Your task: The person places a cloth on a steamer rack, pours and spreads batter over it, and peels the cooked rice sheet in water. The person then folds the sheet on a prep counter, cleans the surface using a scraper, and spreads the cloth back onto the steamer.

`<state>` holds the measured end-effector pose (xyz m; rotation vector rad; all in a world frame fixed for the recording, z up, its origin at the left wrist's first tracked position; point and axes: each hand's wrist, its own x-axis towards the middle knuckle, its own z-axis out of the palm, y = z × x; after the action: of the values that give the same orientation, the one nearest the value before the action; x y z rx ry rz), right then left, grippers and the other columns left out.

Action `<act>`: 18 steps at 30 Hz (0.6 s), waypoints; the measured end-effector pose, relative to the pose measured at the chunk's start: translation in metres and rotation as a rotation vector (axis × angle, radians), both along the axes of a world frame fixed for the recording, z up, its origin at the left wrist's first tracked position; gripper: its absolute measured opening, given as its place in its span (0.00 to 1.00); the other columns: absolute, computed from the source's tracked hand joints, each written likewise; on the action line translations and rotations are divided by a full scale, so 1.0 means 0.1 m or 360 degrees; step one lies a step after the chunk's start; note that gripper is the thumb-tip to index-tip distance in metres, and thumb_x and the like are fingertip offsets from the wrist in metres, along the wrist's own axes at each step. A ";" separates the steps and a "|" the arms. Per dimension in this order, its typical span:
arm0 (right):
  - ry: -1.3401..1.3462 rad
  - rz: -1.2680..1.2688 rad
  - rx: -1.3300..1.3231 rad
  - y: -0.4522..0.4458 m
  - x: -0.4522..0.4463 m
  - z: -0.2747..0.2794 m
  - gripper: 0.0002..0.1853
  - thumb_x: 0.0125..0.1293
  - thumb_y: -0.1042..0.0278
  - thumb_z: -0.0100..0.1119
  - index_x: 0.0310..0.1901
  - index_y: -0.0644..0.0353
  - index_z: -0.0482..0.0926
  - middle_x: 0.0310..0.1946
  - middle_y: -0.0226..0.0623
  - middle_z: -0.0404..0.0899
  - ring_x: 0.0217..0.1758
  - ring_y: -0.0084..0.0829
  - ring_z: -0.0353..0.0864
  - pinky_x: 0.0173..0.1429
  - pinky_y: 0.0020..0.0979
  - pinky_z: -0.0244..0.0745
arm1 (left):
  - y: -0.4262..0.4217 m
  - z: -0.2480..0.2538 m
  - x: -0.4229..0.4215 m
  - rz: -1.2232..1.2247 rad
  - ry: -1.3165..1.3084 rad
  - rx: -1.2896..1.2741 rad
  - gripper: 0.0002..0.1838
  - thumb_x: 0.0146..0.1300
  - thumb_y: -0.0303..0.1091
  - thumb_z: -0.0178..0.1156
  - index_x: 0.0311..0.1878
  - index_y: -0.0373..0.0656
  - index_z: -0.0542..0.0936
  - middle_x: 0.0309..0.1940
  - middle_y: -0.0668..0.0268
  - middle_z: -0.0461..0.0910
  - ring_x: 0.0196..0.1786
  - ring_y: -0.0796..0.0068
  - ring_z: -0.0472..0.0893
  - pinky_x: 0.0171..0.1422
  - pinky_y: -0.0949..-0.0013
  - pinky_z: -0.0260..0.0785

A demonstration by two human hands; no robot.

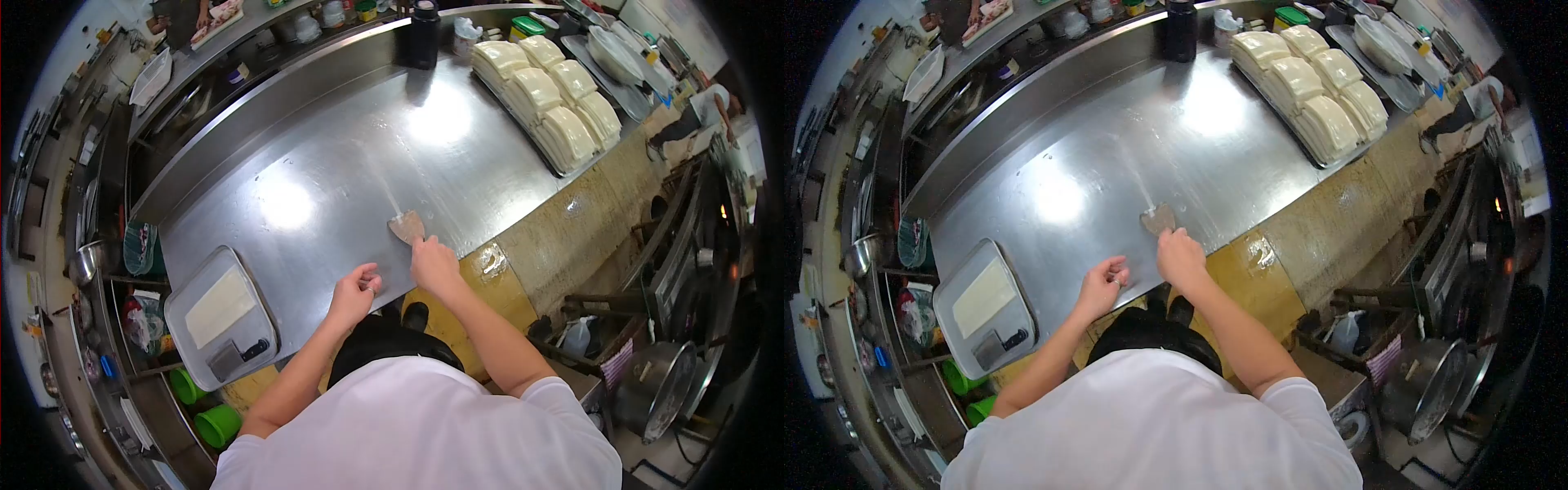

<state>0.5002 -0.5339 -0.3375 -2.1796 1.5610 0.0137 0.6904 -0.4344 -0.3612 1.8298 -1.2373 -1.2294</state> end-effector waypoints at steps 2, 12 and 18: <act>0.0007 0.0009 0.0003 -0.17 0.12 -0.02 0.10 0.67 0.73 0.56 0.47 0.68 0.80 0.45 0.60 0.81 0.47 0.58 0.88 0.52 0.50 0.84 | -0.16 -0.02 0.11 0.0017 -0.0014 -0.0038 0.20 0.73 0.30 0.63 0.65 0.35 0.79 0.44 0.61 0.85 0.40 0.75 0.85 0.48 0.68 0.79; 0.0112 0.0039 -0.0062 -1.19 0.79 -0.10 0.10 0.69 0.71 0.55 0.46 0.66 0.81 0.45 0.58 0.83 0.49 0.56 0.87 0.54 0.50 0.83 | -0.99 -0.15 0.53 0.0179 0.0230 -0.0180 0.20 0.71 0.32 0.64 0.63 0.36 0.80 0.45 0.60 0.88 0.43 0.73 0.86 0.50 0.68 0.79; 0.0068 -0.0003 -0.0205 -1.73 1.15 -0.27 0.14 0.72 0.71 0.52 0.56 0.64 0.77 0.48 0.59 0.80 0.48 0.58 0.86 0.51 0.53 0.82 | -1.14 -0.27 0.70 0.0202 0.0304 -0.0163 0.20 0.72 0.31 0.64 0.64 0.36 0.80 0.45 0.60 0.88 0.42 0.74 0.86 0.50 0.68 0.79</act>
<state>0.6149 -0.7071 -0.3643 -2.2904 1.6286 -0.0420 0.7603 -0.5481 -0.3881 1.6488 -1.0437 -1.2164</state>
